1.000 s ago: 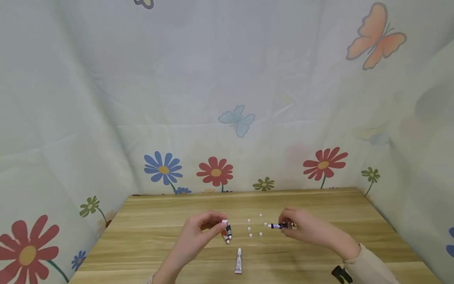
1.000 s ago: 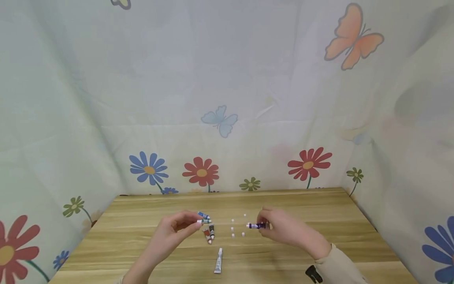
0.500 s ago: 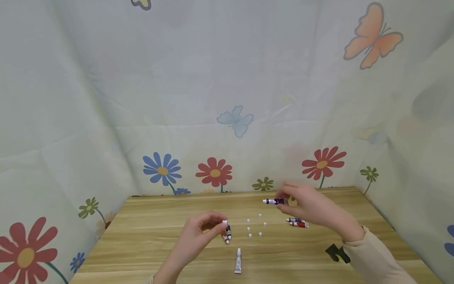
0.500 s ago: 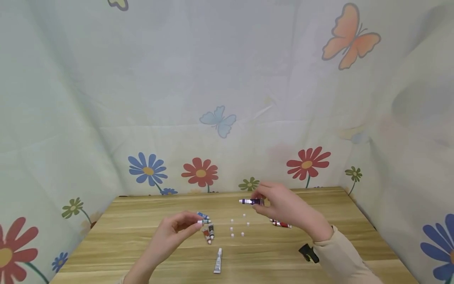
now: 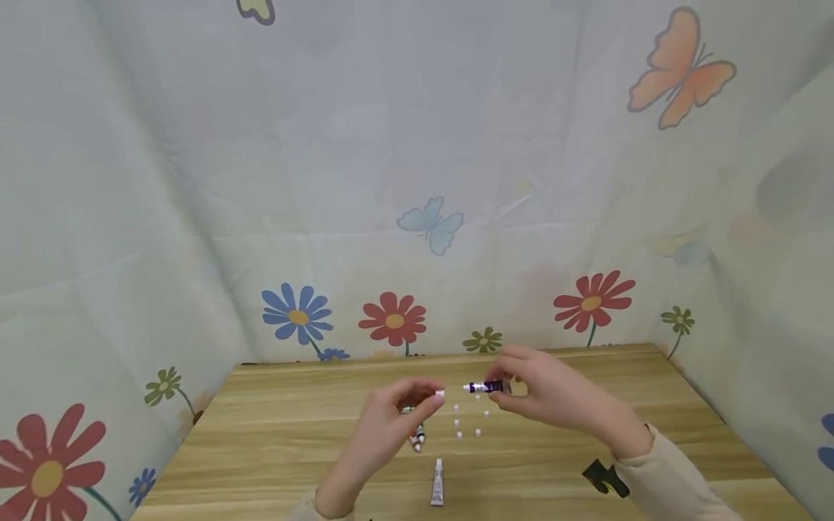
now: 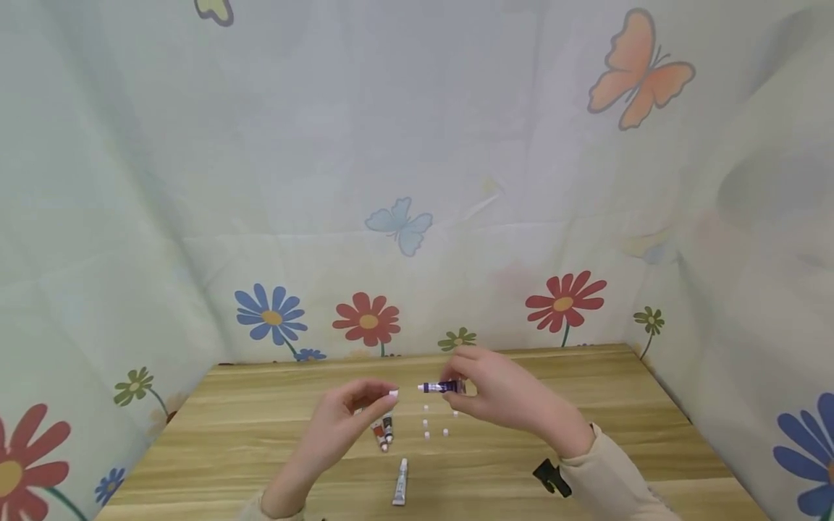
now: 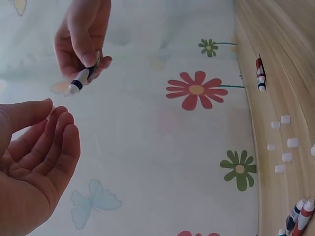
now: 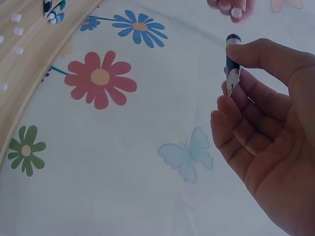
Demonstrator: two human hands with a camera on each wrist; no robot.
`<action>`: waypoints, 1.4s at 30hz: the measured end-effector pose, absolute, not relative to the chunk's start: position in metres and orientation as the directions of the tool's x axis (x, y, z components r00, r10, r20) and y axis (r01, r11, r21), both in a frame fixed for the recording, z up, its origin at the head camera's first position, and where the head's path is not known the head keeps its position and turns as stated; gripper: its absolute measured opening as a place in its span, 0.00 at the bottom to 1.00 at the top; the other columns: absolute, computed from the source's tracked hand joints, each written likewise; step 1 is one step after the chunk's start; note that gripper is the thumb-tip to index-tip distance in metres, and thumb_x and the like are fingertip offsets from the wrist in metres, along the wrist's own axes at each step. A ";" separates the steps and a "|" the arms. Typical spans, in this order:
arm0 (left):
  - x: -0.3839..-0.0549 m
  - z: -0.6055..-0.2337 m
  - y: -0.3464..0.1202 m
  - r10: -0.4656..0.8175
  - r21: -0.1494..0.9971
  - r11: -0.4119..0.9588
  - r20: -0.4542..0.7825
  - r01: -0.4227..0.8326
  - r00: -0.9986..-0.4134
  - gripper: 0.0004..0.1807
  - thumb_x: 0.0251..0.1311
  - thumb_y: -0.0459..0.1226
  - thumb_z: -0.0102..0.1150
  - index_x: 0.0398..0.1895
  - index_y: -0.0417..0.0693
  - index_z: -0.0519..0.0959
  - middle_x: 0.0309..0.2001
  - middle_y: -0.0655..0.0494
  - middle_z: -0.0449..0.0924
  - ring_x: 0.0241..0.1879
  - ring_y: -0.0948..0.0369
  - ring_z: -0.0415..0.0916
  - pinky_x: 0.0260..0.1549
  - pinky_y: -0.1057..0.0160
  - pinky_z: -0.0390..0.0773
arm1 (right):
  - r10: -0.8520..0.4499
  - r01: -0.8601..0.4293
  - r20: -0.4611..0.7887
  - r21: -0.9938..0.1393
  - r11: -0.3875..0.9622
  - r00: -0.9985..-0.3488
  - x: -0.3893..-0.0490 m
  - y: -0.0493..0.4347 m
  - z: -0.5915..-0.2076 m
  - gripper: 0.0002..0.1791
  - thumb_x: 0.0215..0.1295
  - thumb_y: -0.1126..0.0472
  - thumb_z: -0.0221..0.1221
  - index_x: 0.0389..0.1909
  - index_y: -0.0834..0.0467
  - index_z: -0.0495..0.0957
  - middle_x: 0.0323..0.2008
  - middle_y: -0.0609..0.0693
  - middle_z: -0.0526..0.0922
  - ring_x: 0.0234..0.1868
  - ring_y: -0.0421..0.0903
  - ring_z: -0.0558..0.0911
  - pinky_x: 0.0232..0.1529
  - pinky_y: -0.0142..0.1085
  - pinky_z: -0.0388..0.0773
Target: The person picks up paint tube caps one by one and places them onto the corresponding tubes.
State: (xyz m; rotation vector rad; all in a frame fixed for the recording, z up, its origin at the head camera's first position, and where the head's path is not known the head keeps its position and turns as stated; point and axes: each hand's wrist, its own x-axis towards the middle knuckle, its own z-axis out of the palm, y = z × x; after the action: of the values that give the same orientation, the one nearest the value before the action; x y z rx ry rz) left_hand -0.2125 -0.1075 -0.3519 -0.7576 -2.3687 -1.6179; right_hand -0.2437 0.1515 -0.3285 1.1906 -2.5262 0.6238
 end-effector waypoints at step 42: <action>-0.194 -0.347 -0.089 0.327 0.761 0.144 0.567 0.633 -0.756 0.06 0.58 0.32 0.60 0.39 0.44 0.80 0.38 0.54 0.81 0.38 0.59 0.79 0.37 0.62 0.78 | -0.603 -0.871 0.628 -0.342 0.354 -0.492 -0.223 0.136 -0.346 0.08 0.60 0.58 0.62 0.37 0.46 0.74 0.34 0.34 0.74 0.33 0.34 0.72 0.32 0.28 0.73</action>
State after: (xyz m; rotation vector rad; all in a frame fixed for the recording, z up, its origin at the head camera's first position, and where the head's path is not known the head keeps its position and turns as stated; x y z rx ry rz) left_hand -0.1937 -0.0891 -0.3468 -0.9349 -2.1576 -1.6496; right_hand -0.2234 0.1360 -0.3456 1.2898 -2.2269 0.9255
